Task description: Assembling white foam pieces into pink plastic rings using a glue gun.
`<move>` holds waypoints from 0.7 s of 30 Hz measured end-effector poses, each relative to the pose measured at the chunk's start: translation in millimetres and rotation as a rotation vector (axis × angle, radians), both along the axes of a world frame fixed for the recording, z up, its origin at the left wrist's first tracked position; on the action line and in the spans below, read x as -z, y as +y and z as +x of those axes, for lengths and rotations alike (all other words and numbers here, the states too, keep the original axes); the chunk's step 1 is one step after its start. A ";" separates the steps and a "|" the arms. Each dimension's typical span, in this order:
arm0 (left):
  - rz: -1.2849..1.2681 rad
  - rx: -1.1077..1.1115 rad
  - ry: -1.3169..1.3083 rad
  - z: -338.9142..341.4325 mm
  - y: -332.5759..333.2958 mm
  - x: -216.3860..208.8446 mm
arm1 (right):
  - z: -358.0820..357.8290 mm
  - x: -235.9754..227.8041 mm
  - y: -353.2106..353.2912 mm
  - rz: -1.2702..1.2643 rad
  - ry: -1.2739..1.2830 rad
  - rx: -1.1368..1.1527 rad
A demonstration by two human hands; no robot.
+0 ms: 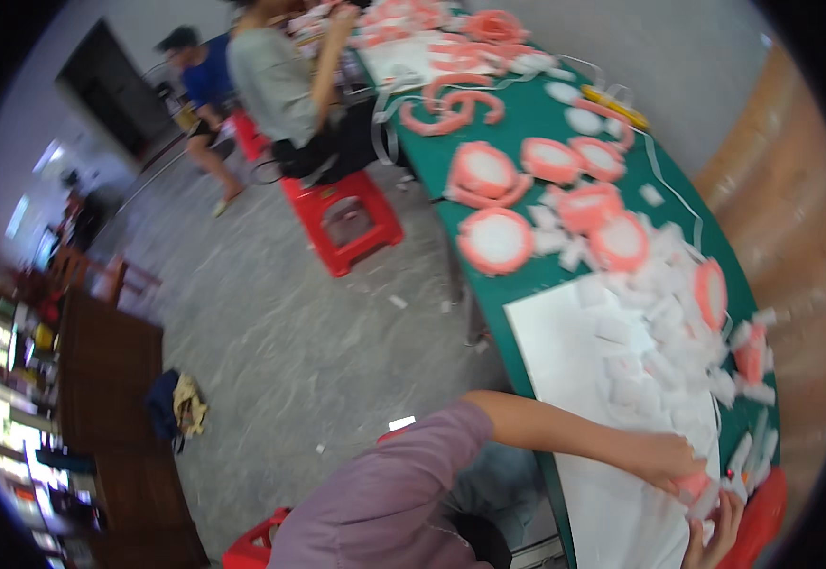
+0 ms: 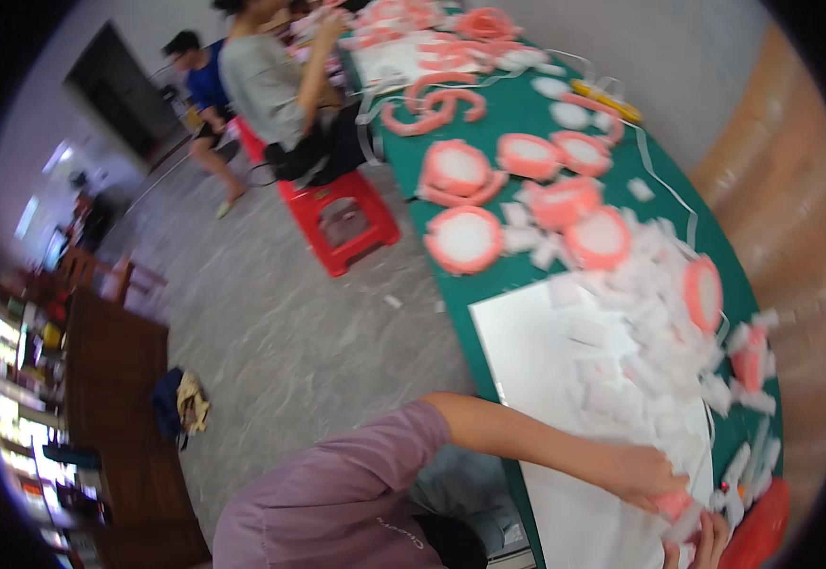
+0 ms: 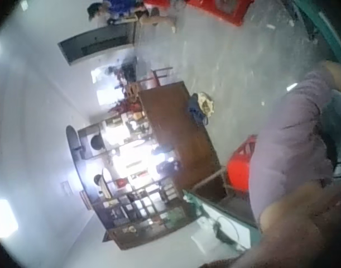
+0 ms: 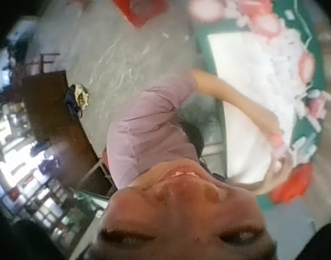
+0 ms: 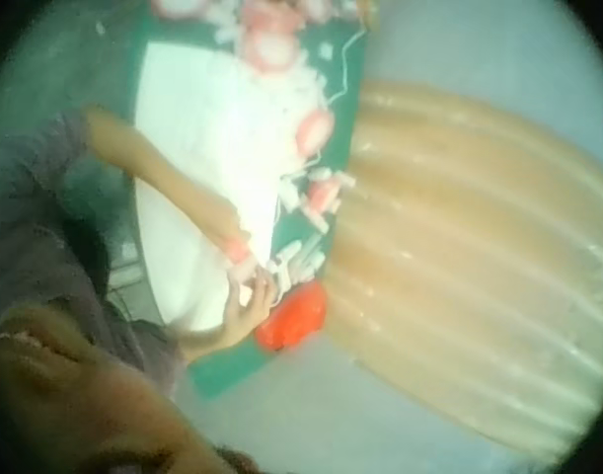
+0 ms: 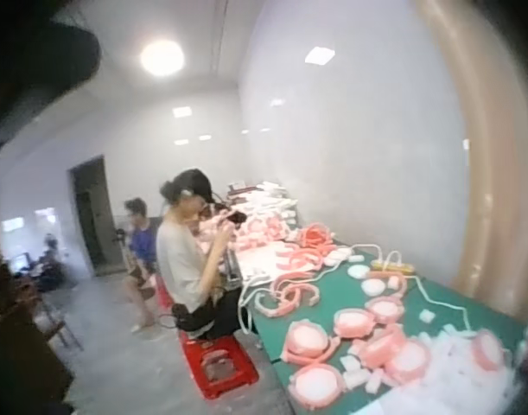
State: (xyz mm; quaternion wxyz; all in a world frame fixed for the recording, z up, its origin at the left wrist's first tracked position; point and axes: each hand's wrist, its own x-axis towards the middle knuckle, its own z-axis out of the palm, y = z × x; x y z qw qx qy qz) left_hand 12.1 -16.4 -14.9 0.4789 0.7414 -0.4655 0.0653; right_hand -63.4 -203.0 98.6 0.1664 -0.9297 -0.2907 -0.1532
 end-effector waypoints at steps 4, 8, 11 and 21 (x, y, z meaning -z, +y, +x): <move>-0.035 -0.061 -0.075 5.0 -14.3 11.4 | -3.8 -6.9 12.4 0.150 0.114 -0.010; -0.137 -0.064 -0.406 10.1 -30.8 17.3 | -2.9 -16.7 20.8 0.084 0.123 0.023; -0.202 0.045 -0.351 14.5 -30.5 20.1 | -3.0 -18.0 26.1 0.074 0.130 -0.017; -0.140 0.084 -0.105 13.8 -14.5 11.0 | 10.9 -6.6 47.5 0.109 0.059 -0.078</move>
